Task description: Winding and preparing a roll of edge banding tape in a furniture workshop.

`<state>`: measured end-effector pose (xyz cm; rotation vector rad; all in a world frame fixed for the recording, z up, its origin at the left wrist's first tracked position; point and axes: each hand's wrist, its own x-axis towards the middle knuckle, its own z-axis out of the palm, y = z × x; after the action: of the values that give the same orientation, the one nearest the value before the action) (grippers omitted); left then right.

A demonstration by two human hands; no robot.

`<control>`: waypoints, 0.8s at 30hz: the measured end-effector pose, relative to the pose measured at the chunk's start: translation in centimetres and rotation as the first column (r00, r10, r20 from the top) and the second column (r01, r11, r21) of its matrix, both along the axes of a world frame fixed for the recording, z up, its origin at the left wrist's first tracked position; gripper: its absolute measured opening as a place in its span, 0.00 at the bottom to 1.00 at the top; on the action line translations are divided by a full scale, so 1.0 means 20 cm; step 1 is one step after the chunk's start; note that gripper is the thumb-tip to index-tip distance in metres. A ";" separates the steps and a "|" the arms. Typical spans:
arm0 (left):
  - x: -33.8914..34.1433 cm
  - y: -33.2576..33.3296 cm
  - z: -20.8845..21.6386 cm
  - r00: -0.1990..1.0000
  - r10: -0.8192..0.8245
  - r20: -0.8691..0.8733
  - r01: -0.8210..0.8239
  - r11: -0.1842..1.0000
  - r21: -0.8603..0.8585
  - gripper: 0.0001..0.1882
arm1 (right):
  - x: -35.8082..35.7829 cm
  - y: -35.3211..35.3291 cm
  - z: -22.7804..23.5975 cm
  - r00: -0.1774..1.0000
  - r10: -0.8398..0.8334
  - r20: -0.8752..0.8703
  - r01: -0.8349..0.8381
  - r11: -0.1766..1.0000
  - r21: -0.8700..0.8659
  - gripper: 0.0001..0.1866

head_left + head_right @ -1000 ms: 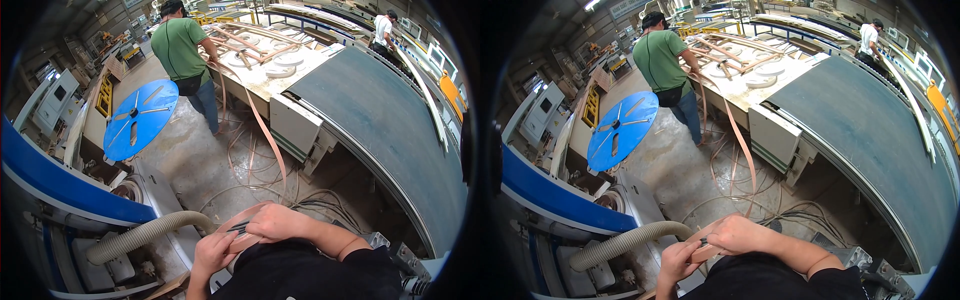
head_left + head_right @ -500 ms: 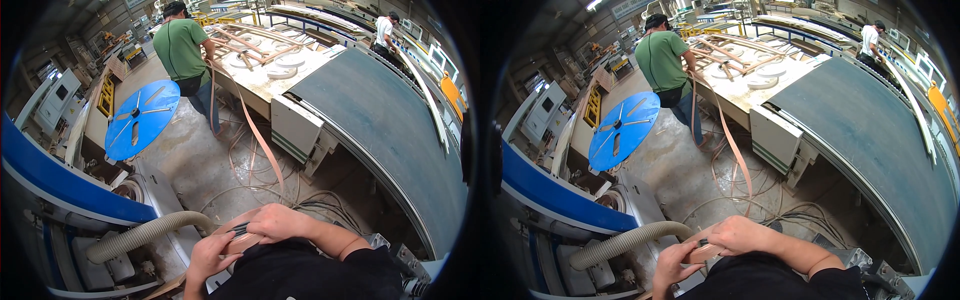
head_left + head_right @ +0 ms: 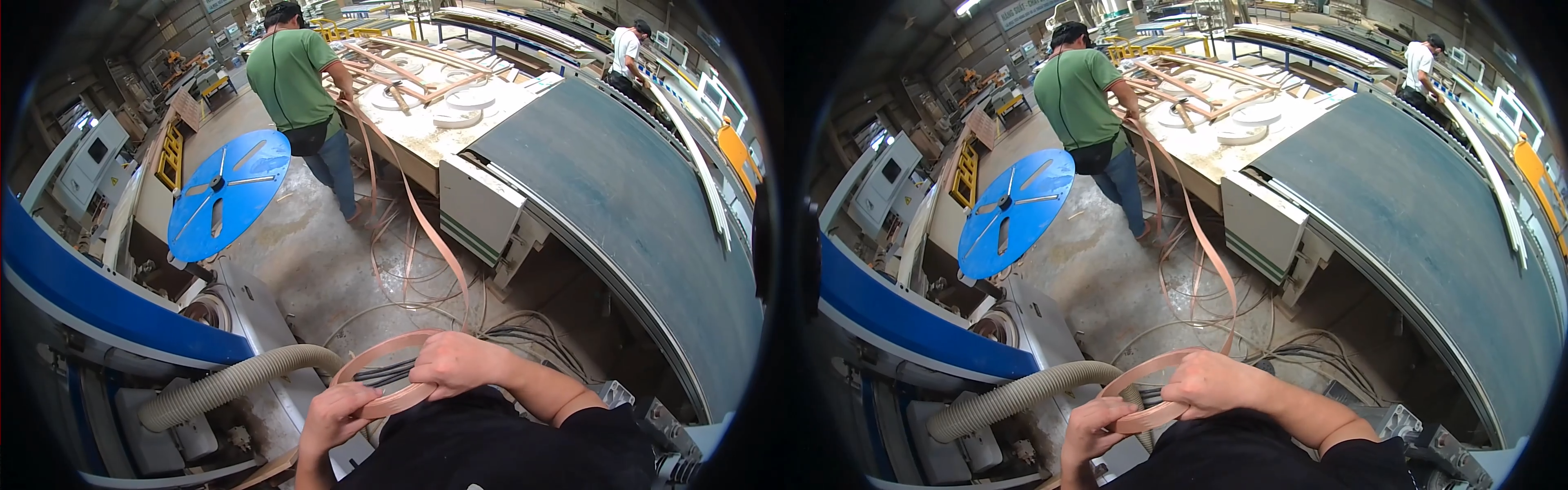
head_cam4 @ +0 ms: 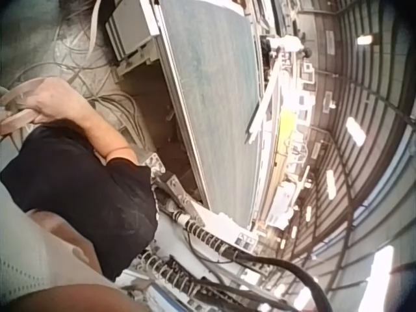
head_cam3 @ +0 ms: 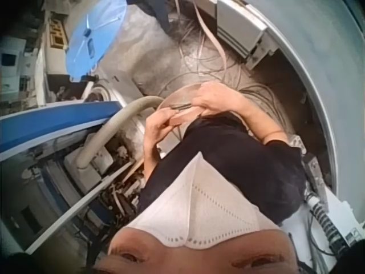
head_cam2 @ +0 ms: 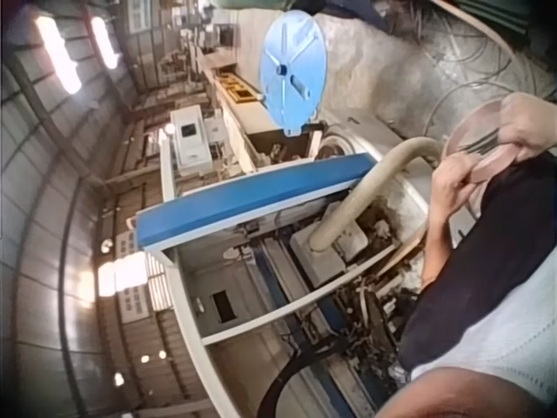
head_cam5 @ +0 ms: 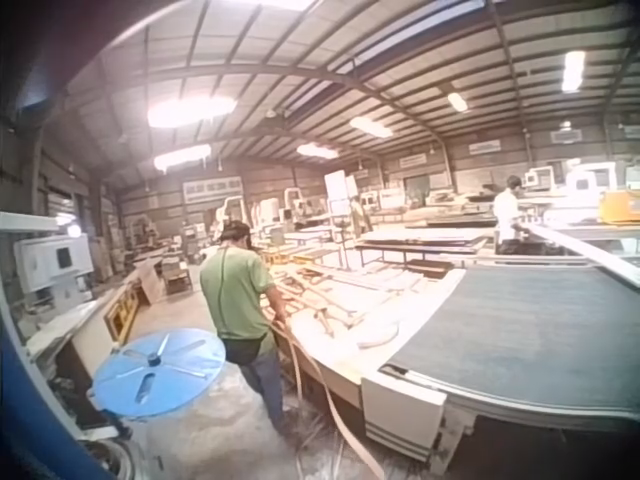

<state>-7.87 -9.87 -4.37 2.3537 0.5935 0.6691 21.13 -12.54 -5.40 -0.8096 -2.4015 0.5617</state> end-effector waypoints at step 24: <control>0.16 -0.04 0.07 0.977 0.212 -0.031 -0.200 0.953 0.228 0.21 | -0.06 -0.01 -0.02 0.980 -0.188 -0.061 0.191 0.979 0.064 0.09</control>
<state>-4.69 -10.63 -3.01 2.5478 0.8361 0.8032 19.91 -12.82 -5.80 -0.9676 -2.2503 0.4172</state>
